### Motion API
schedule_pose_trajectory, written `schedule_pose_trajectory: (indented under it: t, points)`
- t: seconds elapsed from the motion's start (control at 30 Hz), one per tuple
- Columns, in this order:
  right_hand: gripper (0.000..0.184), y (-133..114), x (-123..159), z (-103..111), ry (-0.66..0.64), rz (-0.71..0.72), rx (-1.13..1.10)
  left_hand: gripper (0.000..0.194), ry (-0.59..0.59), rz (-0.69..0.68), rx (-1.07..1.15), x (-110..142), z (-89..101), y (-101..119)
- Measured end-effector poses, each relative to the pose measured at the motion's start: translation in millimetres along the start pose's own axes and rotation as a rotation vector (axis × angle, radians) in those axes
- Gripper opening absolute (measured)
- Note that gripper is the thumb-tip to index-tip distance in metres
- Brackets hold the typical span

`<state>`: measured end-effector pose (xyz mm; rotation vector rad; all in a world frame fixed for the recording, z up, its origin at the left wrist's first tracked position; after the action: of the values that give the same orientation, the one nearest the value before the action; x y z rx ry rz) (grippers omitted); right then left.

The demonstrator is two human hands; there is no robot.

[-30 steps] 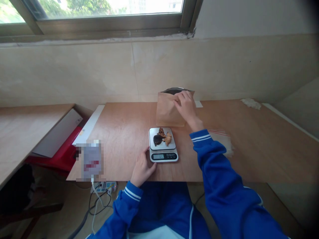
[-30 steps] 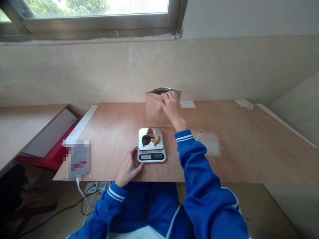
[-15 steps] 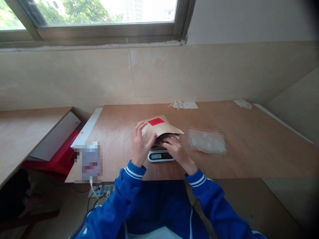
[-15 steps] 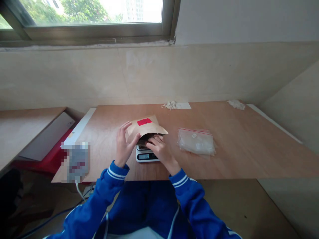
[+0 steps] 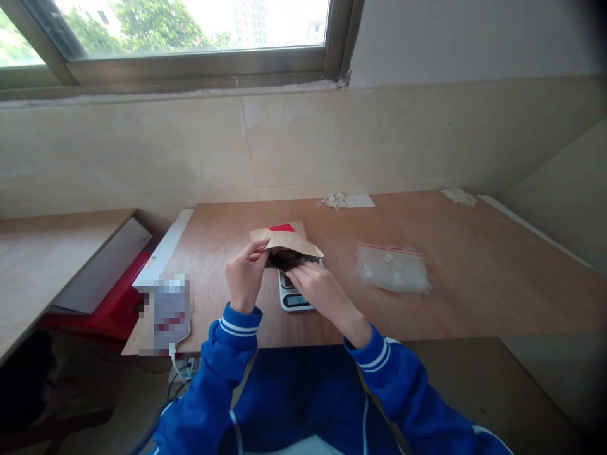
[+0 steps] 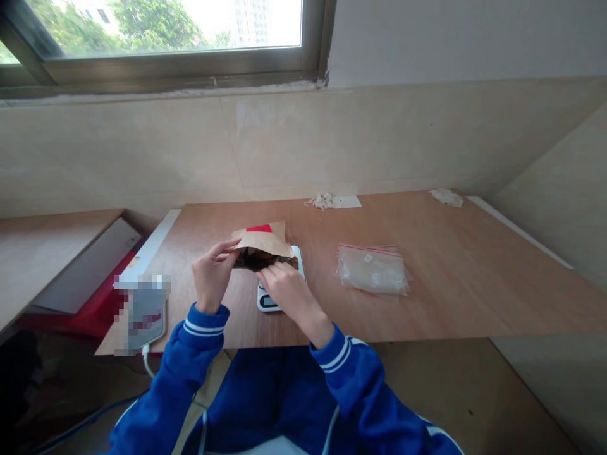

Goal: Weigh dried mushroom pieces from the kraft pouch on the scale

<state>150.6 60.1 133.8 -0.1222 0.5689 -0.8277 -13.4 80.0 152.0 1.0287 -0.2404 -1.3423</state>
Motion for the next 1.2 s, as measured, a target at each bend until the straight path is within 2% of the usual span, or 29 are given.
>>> schedule_pose_trajectory:
  t: [0.1,0.17,0.37,0.53,0.67,0.77,0.83,0.93,1.03,1.1,1.2]
  points:
    - [0.032,-5.0,-17.4,-0.1,-0.083,-0.101,0.033,0.018,0.003,0.005,0.008,1.3,0.5,1.8]
    - [0.036,-5.6,-33.5,-3.8,-0.116,-0.116,0.049,0.018,0.004,-0.001,0.004,3.2,0.7,3.3]
    - [0.039,-1.9,-70.8,-17.5,0.001,-0.176,0.063,0.018,0.004,-0.018,-0.039,5.2,1.0,4.4]
    - [0.042,-2.0,-70.7,-10.9,0.007,-0.105,0.060,0.017,0.018,-0.053,-0.061,3.6,1.4,4.9]
    - [0.034,-2.5,-63.2,-4.3,-0.087,-0.063,0.099,0.018,0.025,-0.036,-0.102,2.1,2.3,4.9]
    - [0.027,-2.2,-52.8,0.9,-0.094,-0.072,0.029,0.018,0.023,-0.019,-0.114,0.7,3.4,3.1]
    - [0.021,-3.5,-43.8,8.5,-0.020,-0.058,-0.089,0.018,0.021,-0.014,-0.114,-0.4,4.0,1.3]
    - [0.017,-5.2,-27.0,27.3,0.200,-0.049,-0.337,0.018,0.025,-0.021,-0.132,-1.7,3.8,-0.3]
    - [0.015,0.7,-6.3,44.1,0.415,-0.140,-0.554,0.018,0.045,-0.020,-0.146,-4.9,2.9,1.4]
    - [0.016,11.6,8.0,47.2,0.516,-0.245,-0.645,0.017,0.061,-0.002,-0.127,-11.0,2.3,4.1]
    - [0.018,36.6,24.4,37.4,0.616,-0.352,-0.702,0.019,0.081,0.035,-0.066,-29.7,0.5,7.0]
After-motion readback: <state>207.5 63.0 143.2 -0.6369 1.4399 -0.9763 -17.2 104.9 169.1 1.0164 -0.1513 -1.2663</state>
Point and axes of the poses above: each hand's wrist, its own x-axis away from the middle knuckle, its own z-axis out of the back of the hand, y = z × x, the point moved 3 cm from there along -x, towards the middle knuckle, and after that the axes turned 9 degrees about -x, right-handed, at the moved point
